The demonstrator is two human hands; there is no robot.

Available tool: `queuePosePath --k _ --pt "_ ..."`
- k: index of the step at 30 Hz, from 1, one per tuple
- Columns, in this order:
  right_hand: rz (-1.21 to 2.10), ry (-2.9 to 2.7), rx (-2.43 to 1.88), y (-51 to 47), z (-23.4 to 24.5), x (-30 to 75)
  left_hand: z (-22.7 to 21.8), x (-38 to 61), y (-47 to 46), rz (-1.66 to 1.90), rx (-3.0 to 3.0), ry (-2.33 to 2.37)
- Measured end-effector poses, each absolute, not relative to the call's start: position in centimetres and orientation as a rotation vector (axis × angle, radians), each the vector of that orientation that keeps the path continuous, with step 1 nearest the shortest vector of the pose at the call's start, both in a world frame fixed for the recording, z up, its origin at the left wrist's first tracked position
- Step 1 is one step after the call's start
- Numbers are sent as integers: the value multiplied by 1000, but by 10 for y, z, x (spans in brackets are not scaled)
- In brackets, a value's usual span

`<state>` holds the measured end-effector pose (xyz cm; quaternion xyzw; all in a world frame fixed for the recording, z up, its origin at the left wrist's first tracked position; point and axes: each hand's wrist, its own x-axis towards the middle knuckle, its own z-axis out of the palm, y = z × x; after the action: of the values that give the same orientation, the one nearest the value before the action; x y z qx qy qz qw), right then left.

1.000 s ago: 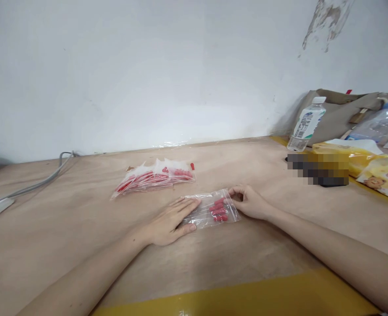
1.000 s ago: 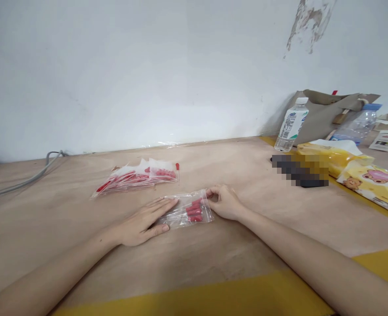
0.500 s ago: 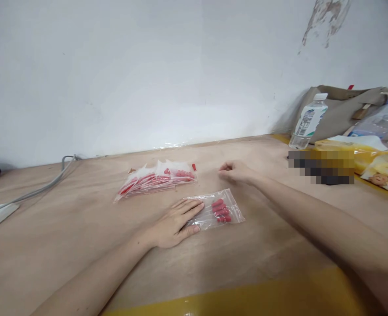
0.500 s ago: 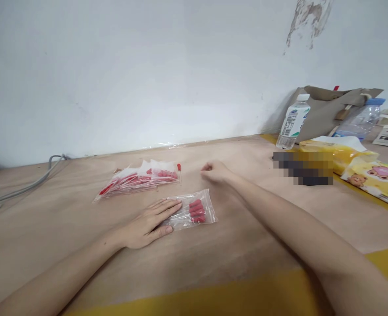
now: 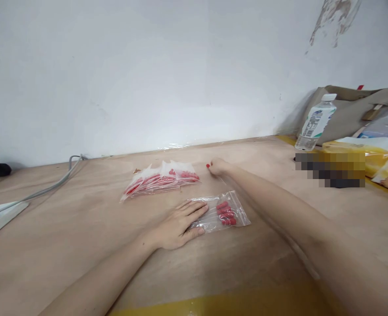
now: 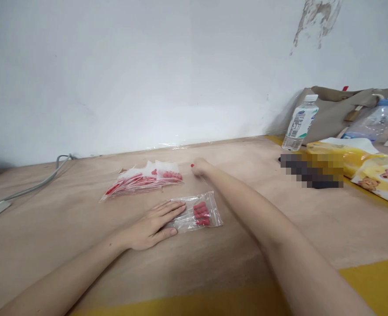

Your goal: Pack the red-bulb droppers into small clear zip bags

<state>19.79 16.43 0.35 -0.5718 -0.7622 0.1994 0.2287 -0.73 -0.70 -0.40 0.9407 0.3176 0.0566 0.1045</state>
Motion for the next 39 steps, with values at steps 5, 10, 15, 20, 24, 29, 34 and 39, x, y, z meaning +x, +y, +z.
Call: queuePosePath --k 5,10,15,20,24,29,34,39 --pt "772 -1712 -1477 126 15 270 -4 -7 -6 163 2795 930" --pt "1034 -1203 -1228 72 7 303 -4 -7 -5 178 2806 915" --pt "1119 -882 -1083 37 -15 294 -3 -6 -5 158 2804 925" --pt "1148 -945 -1048 29 -21 280 -4 -7 -4 156 2806 926" --pt "1219 -1026 -1019 26 -23 272 -4 -7 -5 160 2809 920" --pt "1233 -1029 -996 20 -25 274 -2 -5 -5 140 2814 937" --pt "1308 -930 -991 17 -22 278 -2 -5 -7 189 2799 949" --pt "1456 -991 -1040 18 -22 280 -2 -5 -9 208 2775 974"
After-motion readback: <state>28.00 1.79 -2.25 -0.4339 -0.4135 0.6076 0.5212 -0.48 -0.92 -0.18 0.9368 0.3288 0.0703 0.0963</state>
